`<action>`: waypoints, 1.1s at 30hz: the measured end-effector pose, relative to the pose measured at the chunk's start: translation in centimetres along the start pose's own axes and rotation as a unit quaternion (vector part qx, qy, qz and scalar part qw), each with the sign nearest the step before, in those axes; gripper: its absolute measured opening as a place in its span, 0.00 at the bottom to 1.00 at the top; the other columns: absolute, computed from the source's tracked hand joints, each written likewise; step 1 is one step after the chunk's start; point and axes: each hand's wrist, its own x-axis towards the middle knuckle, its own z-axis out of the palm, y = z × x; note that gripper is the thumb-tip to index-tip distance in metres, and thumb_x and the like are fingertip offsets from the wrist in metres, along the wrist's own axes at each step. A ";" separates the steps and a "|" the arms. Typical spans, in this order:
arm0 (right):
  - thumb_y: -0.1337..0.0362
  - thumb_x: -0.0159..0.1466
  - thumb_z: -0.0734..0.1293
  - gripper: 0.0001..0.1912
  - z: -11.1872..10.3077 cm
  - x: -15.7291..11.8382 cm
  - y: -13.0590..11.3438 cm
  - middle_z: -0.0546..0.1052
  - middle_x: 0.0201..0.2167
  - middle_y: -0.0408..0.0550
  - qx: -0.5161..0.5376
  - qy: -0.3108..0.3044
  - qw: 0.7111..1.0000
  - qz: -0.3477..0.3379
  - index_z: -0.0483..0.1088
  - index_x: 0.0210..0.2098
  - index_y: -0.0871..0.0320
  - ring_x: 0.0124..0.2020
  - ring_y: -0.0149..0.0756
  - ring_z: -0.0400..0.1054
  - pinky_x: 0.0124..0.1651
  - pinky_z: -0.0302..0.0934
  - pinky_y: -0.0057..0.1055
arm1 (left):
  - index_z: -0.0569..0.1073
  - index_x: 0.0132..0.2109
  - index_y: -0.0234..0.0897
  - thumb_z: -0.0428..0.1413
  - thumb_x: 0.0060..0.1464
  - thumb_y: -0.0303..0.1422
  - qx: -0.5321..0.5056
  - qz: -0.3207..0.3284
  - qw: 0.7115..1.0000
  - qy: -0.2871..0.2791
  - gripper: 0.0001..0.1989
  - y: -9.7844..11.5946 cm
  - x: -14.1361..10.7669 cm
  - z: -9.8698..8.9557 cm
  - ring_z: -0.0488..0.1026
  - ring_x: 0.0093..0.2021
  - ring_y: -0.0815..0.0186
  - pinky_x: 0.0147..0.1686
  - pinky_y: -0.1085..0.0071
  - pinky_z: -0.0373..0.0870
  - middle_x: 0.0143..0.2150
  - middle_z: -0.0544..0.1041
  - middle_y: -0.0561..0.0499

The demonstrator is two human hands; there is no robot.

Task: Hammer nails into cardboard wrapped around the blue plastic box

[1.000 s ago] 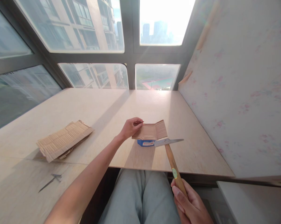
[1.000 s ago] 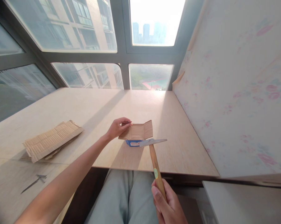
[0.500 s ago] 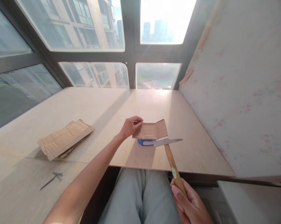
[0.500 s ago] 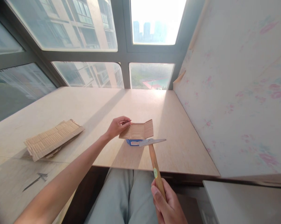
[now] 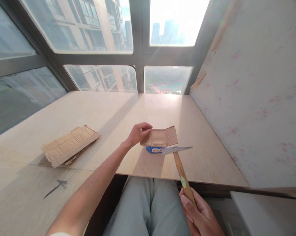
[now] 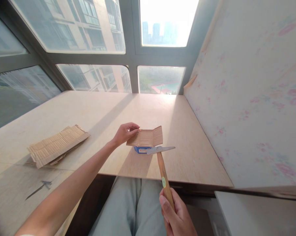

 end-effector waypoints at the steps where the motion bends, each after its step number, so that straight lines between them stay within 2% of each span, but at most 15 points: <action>1: 0.39 0.60 0.64 0.26 0.0 0.0 0.0 0.54 0.16 0.29 0.001 -0.001 1.000 0.000 0.57 0.37 0.55 0.11 0.16 0.37 0.12 0.33 0.16 | 0.76 0.37 0.35 0.59 0.52 0.34 0.003 0.000 1.000 -0.002 0.08 0.0 0.0 0.0 0.77 0.37 0.64 0.42 0.67 0.73 0.36 0.81 0.48; 21: 0.38 0.60 0.64 0.26 -0.2 0.1 0.5 0.54 0.16 0.29 0.002 -0.009 1.000 0.007 0.58 0.37 0.55 0.10 0.16 0.37 0.11 0.34 0.16 | 0.77 0.37 0.35 0.58 0.52 0.33 0.040 0.014 0.999 0.001 0.06 0.3 -0.1 0.2 0.79 0.36 0.64 0.40 0.68 0.75 0.34 0.81 0.49; 33: 0.39 0.60 0.64 0.26 -0.3 0.0 0.4 0.53 0.15 0.29 0.001 -0.004 1.000 0.010 0.57 0.38 0.54 0.10 0.16 0.36 0.12 0.34 0.15 | 0.75 0.37 0.35 0.58 0.53 0.32 0.016 0.025 0.999 0.015 0.06 -0.4 -0.4 0.6 0.79 0.40 0.63 0.43 0.68 0.74 0.36 0.81 0.49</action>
